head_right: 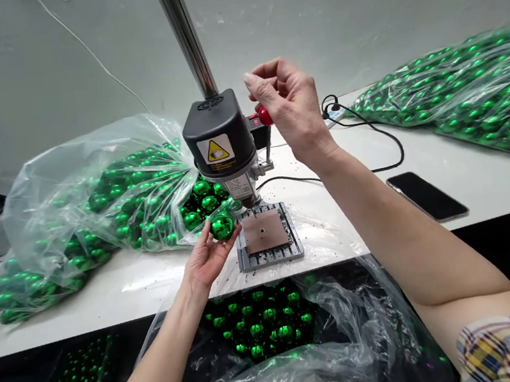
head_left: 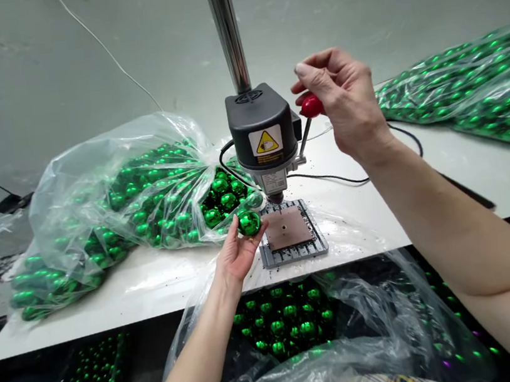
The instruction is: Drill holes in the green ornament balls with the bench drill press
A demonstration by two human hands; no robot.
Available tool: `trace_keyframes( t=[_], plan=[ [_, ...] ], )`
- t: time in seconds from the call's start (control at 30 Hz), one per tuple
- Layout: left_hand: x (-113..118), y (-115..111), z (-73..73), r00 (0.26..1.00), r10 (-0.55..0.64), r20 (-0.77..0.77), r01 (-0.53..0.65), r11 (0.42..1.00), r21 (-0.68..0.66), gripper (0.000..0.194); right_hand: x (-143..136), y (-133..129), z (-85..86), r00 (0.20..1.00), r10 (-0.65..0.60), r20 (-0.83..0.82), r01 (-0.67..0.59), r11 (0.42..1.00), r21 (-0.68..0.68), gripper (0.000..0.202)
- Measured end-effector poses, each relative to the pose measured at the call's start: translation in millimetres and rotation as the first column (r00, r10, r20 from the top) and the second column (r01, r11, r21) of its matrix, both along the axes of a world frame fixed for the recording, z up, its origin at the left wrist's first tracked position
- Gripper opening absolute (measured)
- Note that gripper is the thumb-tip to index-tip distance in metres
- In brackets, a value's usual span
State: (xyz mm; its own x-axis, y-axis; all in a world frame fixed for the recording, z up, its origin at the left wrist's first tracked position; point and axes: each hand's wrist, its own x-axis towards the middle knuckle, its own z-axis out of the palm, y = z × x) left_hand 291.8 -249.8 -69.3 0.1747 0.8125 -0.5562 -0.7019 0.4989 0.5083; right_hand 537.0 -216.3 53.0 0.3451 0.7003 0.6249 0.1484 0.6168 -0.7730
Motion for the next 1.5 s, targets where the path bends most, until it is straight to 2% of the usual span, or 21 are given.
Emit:
trace_keyframes(
  t=[0.23, 0.4, 0.5, 0.63, 0.73, 0.83, 1.03, 1.17, 1.27, 1.37, 1.43, 1.5],
  plan=[
    [4, -2, -11.3, 0.999, -0.046, -0.01, 0.046, 0.999, -0.019, 0.023, -8, -1, -1.1, 0.998, 0.067, 0.003, -0.067, 0.996, -0.051, 0.03],
    [8, -3, -15.8, 1.0, -0.019, 0.004, 0.019, 0.999, -0.036, 0.022, -16, -3, -2.0, 0.983, 0.018, -0.183, -0.023, 0.999, -0.025, 0.021],
    [7, -4, -18.8, 1.0, -0.024, -0.009, 0.024, 1.0, -0.012, 0.019, -17, -3, -1.9, 0.954, 0.049, -0.295, -0.065, 0.997, -0.043, 0.018],
    [4, -4, -29.4, 0.99, -0.112, -0.081, 0.111, 0.994, -0.025, 0.017, -15, -1, -1.7, 0.928, 0.098, -0.359, -0.145, 0.984, -0.106, 0.022],
    [6, 1, -41.0, 0.981, -0.135, -0.142, 0.146, 0.987, 0.07, 0.019, -15, 0, 0.1, 0.923, 0.151, -0.353, -0.195, 0.977, -0.091, 0.035],
    [12, 5, -52.4, 0.972, -0.057, -0.229, 0.113, 0.964, 0.241, 0.036, -18, 5, 4.2, 0.921, 0.161, -0.354, -0.204, 0.975, -0.086, 0.047],
    [27, 14, -72.6, 0.886, 0.043, -0.463, 0.203, 0.86, 0.469, 0.06, -22, 20, 11.7, 0.901, 0.181, -0.395, -0.237, 0.967, -0.096, 0.056],
    [32, 20, -81.0, 0.863, 0.033, -0.504, 0.269, 0.815, 0.514, 0.061, -20, 22, 9.0, 0.911, 0.208, -0.355, -0.248, 0.966, -0.071, 0.059],
    [36, 21, -81.6, 0.845, 0.016, -0.535, 0.321, 0.786, 0.529, 0.055, -20, 20, 4.5, 0.906, 0.23, -0.354, -0.252, 0.968, -0.018, 0.058],
    [39, 22, -80.9, 0.831, 0.005, -0.556, 0.352, 0.77, 0.533, 0.048, -23, 20, 1.4, 0.905, 0.191, -0.38, -0.204, 0.979, 0.006, 0.051],
    [39, 24, -81.5, 0.829, 0.0, -0.56, 0.352, 0.777, 0.521, 0.046, -24, 21, 1.4, 0.912, 0.13, -0.388, -0.156, 0.987, -0.035, 0.048],
    [37, 26, -82.9, 0.83, -0.005, -0.558, 0.345, 0.791, 0.506, 0.046, -24, 23, 3.0, 0.933, 0.108, -0.343, -0.176, 0.969, -0.175, 0.041]
  ],
)
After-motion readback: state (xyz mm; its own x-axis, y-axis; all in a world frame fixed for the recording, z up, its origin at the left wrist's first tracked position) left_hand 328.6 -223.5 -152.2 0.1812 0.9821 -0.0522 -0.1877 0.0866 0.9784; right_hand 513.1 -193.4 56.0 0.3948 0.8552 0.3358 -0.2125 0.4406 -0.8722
